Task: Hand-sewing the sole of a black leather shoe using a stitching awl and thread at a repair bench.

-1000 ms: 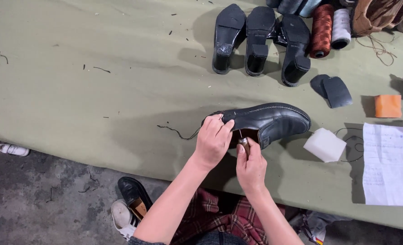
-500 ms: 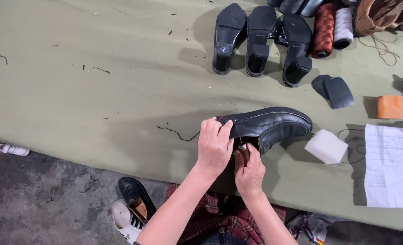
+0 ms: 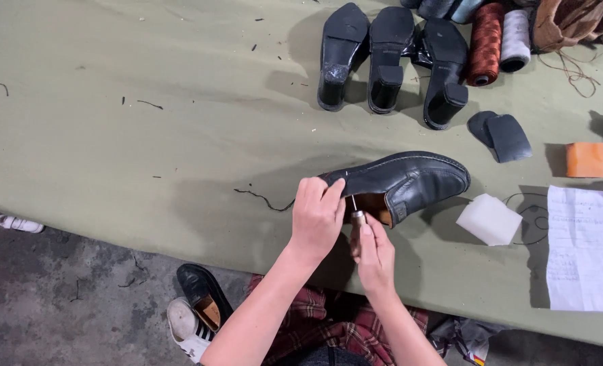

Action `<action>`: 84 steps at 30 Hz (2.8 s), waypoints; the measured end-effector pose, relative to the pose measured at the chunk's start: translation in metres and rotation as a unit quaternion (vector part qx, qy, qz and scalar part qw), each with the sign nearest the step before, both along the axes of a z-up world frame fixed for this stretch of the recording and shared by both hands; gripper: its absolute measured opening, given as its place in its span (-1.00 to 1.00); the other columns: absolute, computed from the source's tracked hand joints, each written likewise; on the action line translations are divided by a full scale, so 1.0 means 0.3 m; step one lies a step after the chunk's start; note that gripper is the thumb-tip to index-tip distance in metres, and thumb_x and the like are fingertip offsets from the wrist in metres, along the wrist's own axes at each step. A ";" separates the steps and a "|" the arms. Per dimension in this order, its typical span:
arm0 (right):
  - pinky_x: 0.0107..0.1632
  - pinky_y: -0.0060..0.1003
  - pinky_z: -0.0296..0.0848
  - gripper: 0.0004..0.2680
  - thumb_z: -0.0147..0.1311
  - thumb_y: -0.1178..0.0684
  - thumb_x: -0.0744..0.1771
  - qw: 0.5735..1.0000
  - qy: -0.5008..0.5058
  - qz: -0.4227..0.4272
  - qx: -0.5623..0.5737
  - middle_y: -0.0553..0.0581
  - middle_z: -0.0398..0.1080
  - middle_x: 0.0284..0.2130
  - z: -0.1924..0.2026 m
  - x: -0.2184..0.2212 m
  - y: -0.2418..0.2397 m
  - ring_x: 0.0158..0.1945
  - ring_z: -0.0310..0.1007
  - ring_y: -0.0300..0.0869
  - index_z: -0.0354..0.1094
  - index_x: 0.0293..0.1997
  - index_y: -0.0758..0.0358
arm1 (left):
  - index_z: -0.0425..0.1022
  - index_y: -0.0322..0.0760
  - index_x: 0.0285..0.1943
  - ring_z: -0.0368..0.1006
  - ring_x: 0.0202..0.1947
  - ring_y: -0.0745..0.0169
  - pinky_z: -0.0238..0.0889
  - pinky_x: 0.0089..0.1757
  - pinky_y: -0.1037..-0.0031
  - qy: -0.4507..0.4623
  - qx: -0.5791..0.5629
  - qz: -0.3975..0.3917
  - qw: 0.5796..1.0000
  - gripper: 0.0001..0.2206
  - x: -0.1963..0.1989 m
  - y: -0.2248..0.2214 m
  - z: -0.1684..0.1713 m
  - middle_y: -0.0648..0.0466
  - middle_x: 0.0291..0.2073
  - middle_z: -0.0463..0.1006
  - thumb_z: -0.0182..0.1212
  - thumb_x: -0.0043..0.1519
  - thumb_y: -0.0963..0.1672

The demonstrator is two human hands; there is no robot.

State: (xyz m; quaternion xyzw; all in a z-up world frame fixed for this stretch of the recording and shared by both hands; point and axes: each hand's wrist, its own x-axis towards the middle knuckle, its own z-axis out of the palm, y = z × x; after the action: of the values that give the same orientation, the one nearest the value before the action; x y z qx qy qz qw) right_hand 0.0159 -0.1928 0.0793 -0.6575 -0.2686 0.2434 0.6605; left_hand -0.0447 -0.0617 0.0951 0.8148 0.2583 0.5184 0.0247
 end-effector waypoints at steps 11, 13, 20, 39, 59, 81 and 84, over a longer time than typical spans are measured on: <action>-0.37 0.02 0.58 -0.77 -0.13 -0.11 0.43 0.752 -0.551 0.056 -0.358 0.10 0.30 -0.31 0.071 0.141 0.165 -0.44 0.54 0.08 0.34 0.11 0.11 | 0.49 -0.42 -0.55 0.26 -0.43 0.04 0.27 -0.31 0.30 0.178 -0.205 0.060 0.961 -0.89 0.094 0.182 -0.115 -0.04 -0.51 0.23 0.15 0.03 -0.32; -0.43 -0.09 0.58 -0.82 -0.07 -0.09 0.42 0.707 -0.595 0.062 -0.377 0.03 0.27 -0.35 0.049 0.153 0.205 -0.47 0.55 -0.03 0.34 0.02 0.13 | 0.54 -0.46 -0.51 0.32 -0.39 -0.02 0.34 -0.26 0.28 0.212 -0.278 0.048 0.936 -0.88 0.100 0.209 -0.106 -0.10 -0.48 0.29 0.12 0.06 -0.31; -0.69 -0.18 0.21 -0.92 0.00 0.21 0.32 0.462 -0.858 -0.082 -0.210 0.15 0.13 -0.59 -0.024 0.130 0.286 -0.64 0.20 -0.10 0.38 -0.35 0.37 | 0.61 -0.42 -0.46 0.39 -0.37 -0.09 0.42 -0.28 0.24 0.231 -0.265 0.059 0.934 -0.86 0.118 0.216 -0.160 -0.09 -0.46 0.34 0.11 0.03 -0.29; -0.69 -0.25 0.33 -0.86 -0.11 0.21 0.30 0.488 -0.843 -0.109 -0.198 -0.01 0.11 -0.64 0.012 0.124 0.262 -0.74 0.20 -0.23 0.44 -0.30 0.24 | 0.52 -0.35 -0.55 0.38 -0.39 -0.04 0.44 -0.39 0.31 0.208 -0.185 0.045 0.960 -0.88 0.104 0.205 -0.154 0.02 -0.52 0.28 0.13 0.04 -0.26; -0.41 -0.05 0.53 -0.77 -0.10 0.06 0.35 0.668 -0.663 0.014 -0.338 0.22 0.42 -0.42 -0.095 0.132 0.287 -0.48 0.50 0.00 0.47 -0.05 0.35 | 0.52 -0.32 -0.53 0.37 -0.42 -0.03 0.41 -0.37 0.30 0.178 -0.169 0.037 0.969 -0.88 0.099 0.219 -0.195 0.02 -0.52 0.27 0.11 0.05 -0.24; -0.61 -0.41 0.39 -0.78 -0.13 0.14 0.30 0.533 -0.799 -0.142 -0.241 -0.04 0.26 -0.52 -0.103 0.100 0.278 -0.72 0.29 -0.33 0.46 -0.08 0.27 | 0.49 -0.28 -0.53 0.36 -0.43 -0.01 0.35 -0.34 0.30 0.175 -0.135 0.044 0.974 -0.87 0.107 0.230 -0.255 0.05 -0.52 0.26 0.11 0.09 -0.22; -0.68 -0.32 0.32 -0.81 -0.08 0.13 0.31 0.502 -0.822 -0.169 -0.209 -0.01 0.19 -0.57 -0.108 0.099 0.292 -0.75 0.21 -0.26 0.48 -0.10 0.28 | 0.50 -0.28 -0.53 0.36 -0.44 -0.03 0.34 -0.34 0.26 0.169 -0.135 0.043 0.976 -0.87 0.113 0.242 -0.277 0.05 -0.53 0.26 0.11 0.09 -0.22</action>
State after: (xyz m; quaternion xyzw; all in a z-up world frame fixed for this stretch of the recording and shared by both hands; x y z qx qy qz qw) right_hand 0.0457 -0.1054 0.0469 -0.7136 -0.5156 -0.4742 0.0142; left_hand -0.0108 0.0109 0.0120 0.8679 0.3608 0.3346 0.0680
